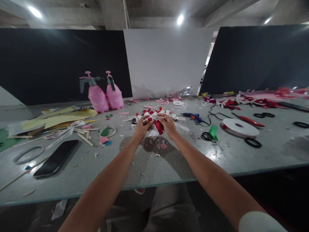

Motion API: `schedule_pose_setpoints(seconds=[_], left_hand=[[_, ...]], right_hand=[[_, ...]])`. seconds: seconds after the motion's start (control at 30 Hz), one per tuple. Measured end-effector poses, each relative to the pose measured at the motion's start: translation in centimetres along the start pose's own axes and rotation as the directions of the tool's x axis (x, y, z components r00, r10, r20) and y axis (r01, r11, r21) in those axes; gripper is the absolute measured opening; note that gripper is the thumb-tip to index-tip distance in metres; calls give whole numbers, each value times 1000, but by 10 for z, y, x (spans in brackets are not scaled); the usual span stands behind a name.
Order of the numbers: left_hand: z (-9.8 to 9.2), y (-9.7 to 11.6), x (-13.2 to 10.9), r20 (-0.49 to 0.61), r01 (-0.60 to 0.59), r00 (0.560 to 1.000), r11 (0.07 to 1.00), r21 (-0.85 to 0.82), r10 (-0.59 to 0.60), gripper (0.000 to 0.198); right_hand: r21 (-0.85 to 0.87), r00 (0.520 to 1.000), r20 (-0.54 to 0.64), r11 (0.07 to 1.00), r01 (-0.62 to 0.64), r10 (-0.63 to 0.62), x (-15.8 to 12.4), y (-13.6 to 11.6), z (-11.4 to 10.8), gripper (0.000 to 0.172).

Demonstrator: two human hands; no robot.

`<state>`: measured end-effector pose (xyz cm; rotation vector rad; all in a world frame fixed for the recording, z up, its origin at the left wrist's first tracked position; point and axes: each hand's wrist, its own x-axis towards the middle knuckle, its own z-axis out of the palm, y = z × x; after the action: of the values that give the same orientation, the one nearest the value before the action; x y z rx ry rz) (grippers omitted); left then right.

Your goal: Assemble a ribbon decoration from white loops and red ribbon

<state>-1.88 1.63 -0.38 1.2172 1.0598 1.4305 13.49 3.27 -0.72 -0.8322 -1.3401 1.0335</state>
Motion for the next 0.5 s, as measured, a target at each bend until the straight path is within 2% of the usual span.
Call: schedule_pose_setpoints(seconds=[0.2,0.3,0.4,0.5], left_hand=[[-2,-5,4,-52,-69,996,998,-2,69,65],[-3,-6,5,-63,-93,994,996,-4,93,63],[-5,-6,5,-54,-101,993,994,49,104,57],[-7,-5,6,-106,-241,957,943,230,270,41]], right_hand=[[-28,997,-77,1000,-7,5,-1,-3,0,40],[-64,998,-44,997,46,-49,0,0,0,36],[-111,1000,-18,994,17,-19,1,6,1,31],[-154,1000,-15,988,-15,13,2,10,1,29]])
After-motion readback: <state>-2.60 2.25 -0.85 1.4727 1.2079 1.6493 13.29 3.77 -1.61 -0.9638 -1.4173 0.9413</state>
